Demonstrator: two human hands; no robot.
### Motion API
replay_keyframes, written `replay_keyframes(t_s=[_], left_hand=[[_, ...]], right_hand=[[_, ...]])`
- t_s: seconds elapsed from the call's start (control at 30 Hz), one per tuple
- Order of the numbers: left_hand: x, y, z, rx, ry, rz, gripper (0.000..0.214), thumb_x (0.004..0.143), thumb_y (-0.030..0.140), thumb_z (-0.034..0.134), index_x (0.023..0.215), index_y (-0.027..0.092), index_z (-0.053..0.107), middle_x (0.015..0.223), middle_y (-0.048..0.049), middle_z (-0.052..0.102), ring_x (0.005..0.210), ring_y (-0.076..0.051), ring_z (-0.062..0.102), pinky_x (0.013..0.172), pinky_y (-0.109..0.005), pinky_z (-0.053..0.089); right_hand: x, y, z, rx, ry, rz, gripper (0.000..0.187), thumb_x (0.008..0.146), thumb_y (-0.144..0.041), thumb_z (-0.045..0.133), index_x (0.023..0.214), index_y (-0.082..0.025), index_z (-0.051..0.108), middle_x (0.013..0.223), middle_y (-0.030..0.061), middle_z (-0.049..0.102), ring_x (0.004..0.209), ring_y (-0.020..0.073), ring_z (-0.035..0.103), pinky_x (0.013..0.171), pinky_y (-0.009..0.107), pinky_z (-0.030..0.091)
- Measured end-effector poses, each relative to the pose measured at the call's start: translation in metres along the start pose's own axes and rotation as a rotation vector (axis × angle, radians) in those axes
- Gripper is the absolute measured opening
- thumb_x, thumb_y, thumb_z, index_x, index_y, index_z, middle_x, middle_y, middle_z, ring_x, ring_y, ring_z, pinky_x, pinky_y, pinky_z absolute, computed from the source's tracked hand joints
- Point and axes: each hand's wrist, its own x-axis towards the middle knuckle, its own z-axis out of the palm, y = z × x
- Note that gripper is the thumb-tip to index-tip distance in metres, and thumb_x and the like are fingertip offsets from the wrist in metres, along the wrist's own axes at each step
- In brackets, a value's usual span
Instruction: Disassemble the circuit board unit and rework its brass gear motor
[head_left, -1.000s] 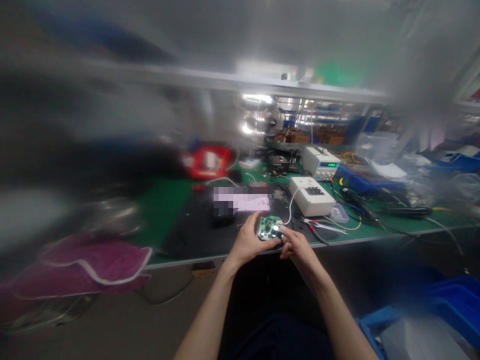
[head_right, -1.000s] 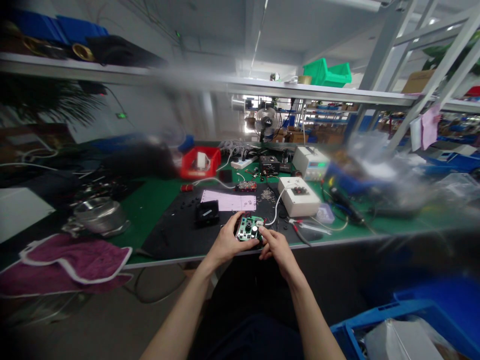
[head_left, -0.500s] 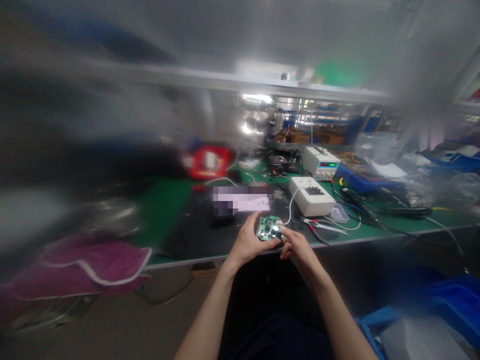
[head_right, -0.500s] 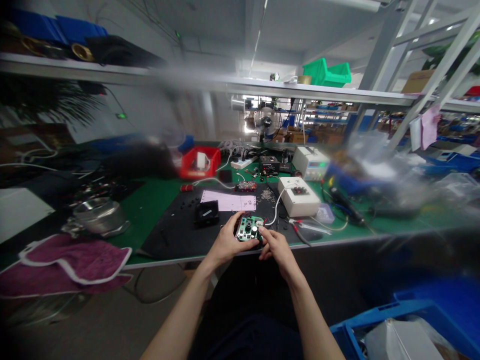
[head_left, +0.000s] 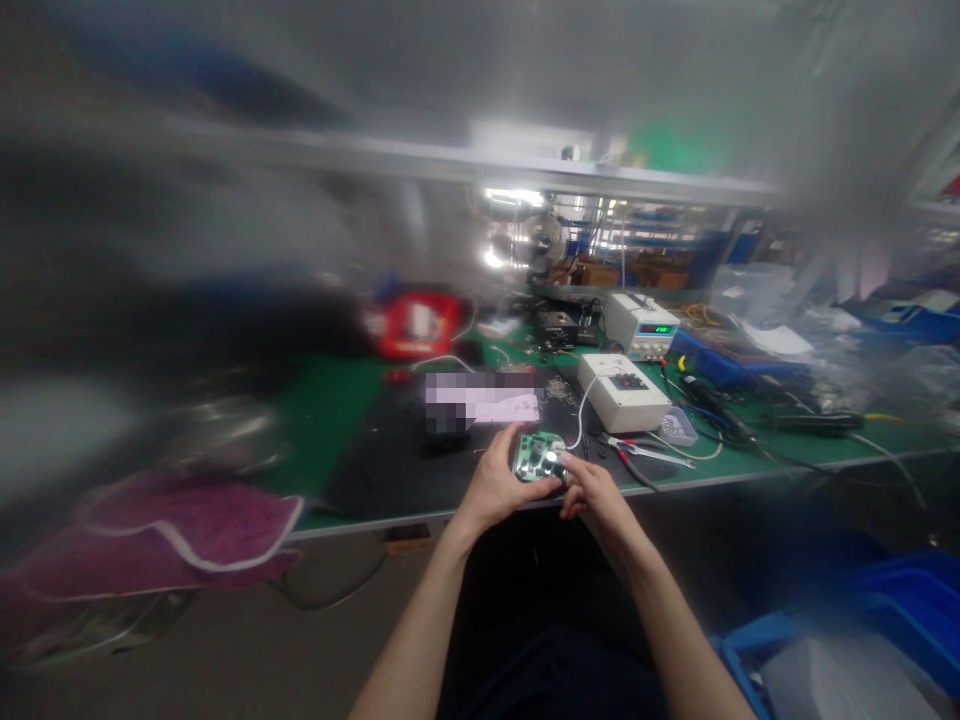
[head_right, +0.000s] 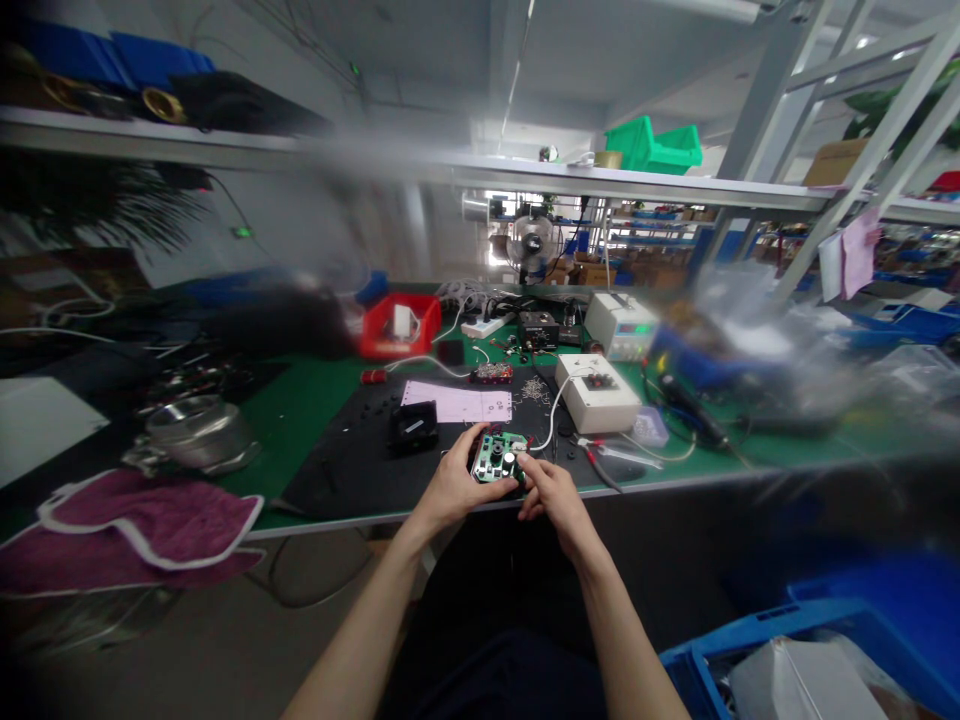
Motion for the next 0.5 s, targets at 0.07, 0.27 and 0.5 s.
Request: replay_keyframes(t_s=[0.07, 0.27, 0.5], left_hand=[[-0.0002, 0.0001, -0.0002, -0.002, -0.001, 0.000, 0.093, 0.066, 0.053, 0.089, 0.144, 0.025, 0.049, 0.143, -0.0096, 0.061, 0.132, -0.030, 0.060, 0.112, -0.043, 0.048], [-0.0005, 0.0018, -0.0017, -0.008, -0.005, 0.005, 0.092, 0.067, 0.053, 0.089, 0.144, 0.025, 0.049, 0.143, -0.0088, 0.061, 0.132, -0.029, 0.060, 0.112, -0.042, 0.048], [-0.0003, 0.0023, -0.0012, -0.009, -0.005, 0.009, 0.091, 0.068, 0.052, 0.089, 0.145, 0.025, 0.049, 0.143, -0.0091, 0.061, 0.131, -0.029, 0.060, 0.112, -0.042, 0.048]], right_hand=[[0.0002, 0.0005, -0.0003, 0.001, 0.000, 0.000, 0.050, 0.111, -0.056, 0.049, 0.125, -0.008, 0.057, 0.087, 0.0036, 0.056, 0.064, 0.0063, 0.053, 0.053, 0.013, 0.046], [0.0005, -0.0006, -0.0004, -0.001, 0.005, 0.003, 0.050, 0.110, -0.057, 0.051, 0.122, -0.008, 0.057, 0.087, 0.0034, 0.055, 0.064, 0.0061, 0.052, 0.054, 0.013, 0.046], [-0.0023, -0.0021, 0.0003, -0.007, 0.008, 0.009, 0.050, 0.111, -0.056, 0.049, 0.121, -0.008, 0.057, 0.085, 0.0028, 0.055, 0.063, 0.0063, 0.052, 0.054, 0.014, 0.046]])
